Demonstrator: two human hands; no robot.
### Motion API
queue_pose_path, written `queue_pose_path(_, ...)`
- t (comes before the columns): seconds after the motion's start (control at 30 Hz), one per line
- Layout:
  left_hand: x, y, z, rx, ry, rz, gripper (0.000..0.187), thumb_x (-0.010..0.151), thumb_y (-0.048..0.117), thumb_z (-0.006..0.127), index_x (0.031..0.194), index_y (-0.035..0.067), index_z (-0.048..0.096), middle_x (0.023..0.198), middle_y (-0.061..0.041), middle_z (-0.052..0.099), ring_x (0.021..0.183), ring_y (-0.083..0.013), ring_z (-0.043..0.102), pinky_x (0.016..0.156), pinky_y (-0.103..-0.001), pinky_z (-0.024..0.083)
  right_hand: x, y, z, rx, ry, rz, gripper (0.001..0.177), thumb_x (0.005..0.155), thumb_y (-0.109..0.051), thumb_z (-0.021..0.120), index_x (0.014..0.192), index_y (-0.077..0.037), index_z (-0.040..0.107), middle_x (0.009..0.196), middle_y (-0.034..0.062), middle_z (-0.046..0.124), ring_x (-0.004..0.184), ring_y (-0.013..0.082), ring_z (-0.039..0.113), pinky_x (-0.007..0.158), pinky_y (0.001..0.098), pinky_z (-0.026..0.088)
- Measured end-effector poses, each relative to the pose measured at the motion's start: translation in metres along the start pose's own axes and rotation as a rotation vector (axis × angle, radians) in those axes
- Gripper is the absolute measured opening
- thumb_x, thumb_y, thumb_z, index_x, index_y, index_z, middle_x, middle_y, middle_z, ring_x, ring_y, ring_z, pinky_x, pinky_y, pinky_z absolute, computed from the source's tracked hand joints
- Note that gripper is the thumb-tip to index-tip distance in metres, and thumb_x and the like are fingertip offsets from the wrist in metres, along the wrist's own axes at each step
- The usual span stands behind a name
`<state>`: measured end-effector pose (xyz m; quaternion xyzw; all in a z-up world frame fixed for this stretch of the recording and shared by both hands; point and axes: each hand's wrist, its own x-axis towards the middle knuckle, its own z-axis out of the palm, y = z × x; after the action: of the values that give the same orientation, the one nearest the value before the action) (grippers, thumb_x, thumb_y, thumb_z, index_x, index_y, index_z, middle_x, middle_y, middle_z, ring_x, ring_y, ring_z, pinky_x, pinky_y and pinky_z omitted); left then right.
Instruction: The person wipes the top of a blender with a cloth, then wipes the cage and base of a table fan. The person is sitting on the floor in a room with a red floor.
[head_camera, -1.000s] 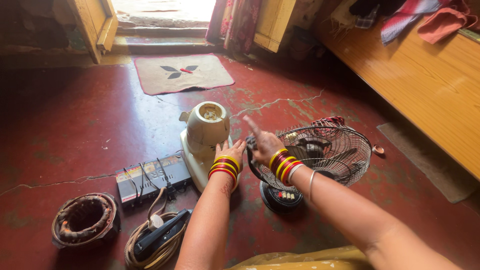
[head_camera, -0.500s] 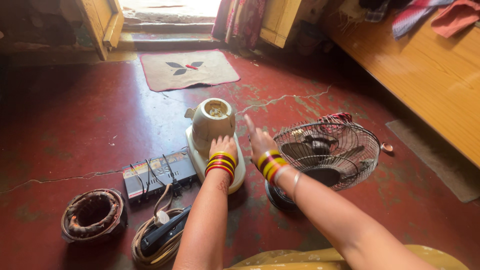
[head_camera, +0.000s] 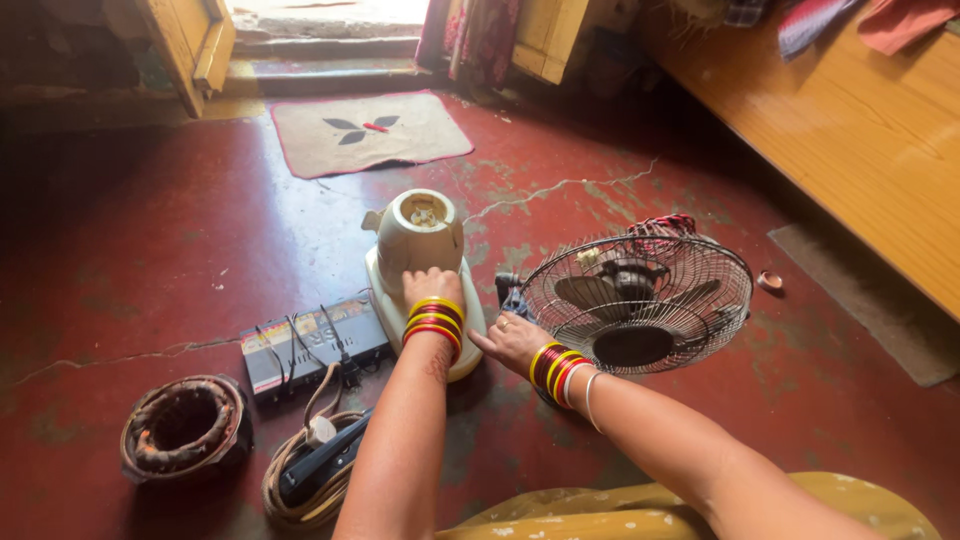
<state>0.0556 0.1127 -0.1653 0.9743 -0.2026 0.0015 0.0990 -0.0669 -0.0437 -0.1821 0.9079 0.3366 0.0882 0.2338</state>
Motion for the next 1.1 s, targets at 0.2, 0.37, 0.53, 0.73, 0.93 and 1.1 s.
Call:
queue_pose_path(0.2,-0.010,0.037,-0.018,-0.231,0.070,0.187,0.021,0.088,0.031,0.066,0.104,0.024,0.079,0.110,-0.005,0.074,0.115,-0.0230,0.066,0.107,-0.045,0.040,0.009,0.010,0.015,0.214,-0.156,-0.033,0.025,0.088,-0.012,0.058,0.110,-0.010,0.069,0.100,0.0088,0.071,0.109,0.0283,0.066,0.106,0.0403,0.048)
queue_pose_path(0.37,-0.020,0.057,-0.022,-0.309,-0.011,0.157,0.029,0.086,0.045,0.071,0.101,0.022,0.080,0.106,-0.005,0.075,0.110,-0.0250,0.068,0.100,-0.046,0.045,0.012,0.006,0.037,0.343,0.085,0.070,0.029,0.091,-0.017,0.060,0.116,-0.006,0.068,0.119,0.0167,0.070,0.116,0.0312,0.065,0.103,0.0434,0.047)
queue_pose_path(0.53,-0.012,0.060,-0.022,-0.376,-0.104,0.076,0.028,0.088,0.047,0.069,0.102,0.026,0.081,0.103,-0.006,0.077,0.104,-0.0261,0.071,0.092,-0.043,0.050,0.006,0.009,0.020,0.075,0.068,0.018,0.039,0.087,-0.019,0.060,0.123,-0.005,0.067,0.129,0.0151,0.066,0.126,0.0303,0.057,0.110,0.0488,0.040)
queue_pose_path(0.73,0.013,0.055,0.014,-0.204,-0.013,-0.112,0.018,0.090,0.035,0.070,0.098,0.024,0.083,0.107,-0.006,0.079,0.105,-0.0250,0.074,0.088,-0.040,0.054,0.002,0.009,-0.010,0.082,0.294,-0.038,0.044,0.084,-0.019,0.061,0.127,-0.010,0.067,0.133,0.0076,0.066,0.135,0.0251,0.056,0.120,0.0462,0.037)
queue_pose_path(0.93,0.004,0.037,-0.006,-0.404,-0.267,-0.091,0.026,0.082,0.038,0.073,0.103,0.024,0.078,0.111,-0.009,0.073,0.109,-0.0295,0.070,0.094,-0.043,0.053,-0.006,0.001,-0.030,0.096,0.062,-0.023,0.028,0.087,-0.017,0.063,0.115,-0.015,0.068,0.106,0.0044,0.068,0.113,0.0263,0.062,0.106,0.0520,0.042)
queue_pose_path(1.1,-0.011,0.056,-0.047,-0.603,-0.050,-0.055,0.026,0.085,0.029,0.063,0.102,0.022,0.082,0.108,-0.013,0.075,0.105,-0.0344,0.071,0.096,-0.045,0.055,-0.032,0.017,-0.071,0.114,0.055,0.123,0.031,0.089,-0.012,0.060,0.119,-0.011,0.067,0.105,0.0070,0.065,0.107,0.0258,0.063,0.090,0.0416,0.049)
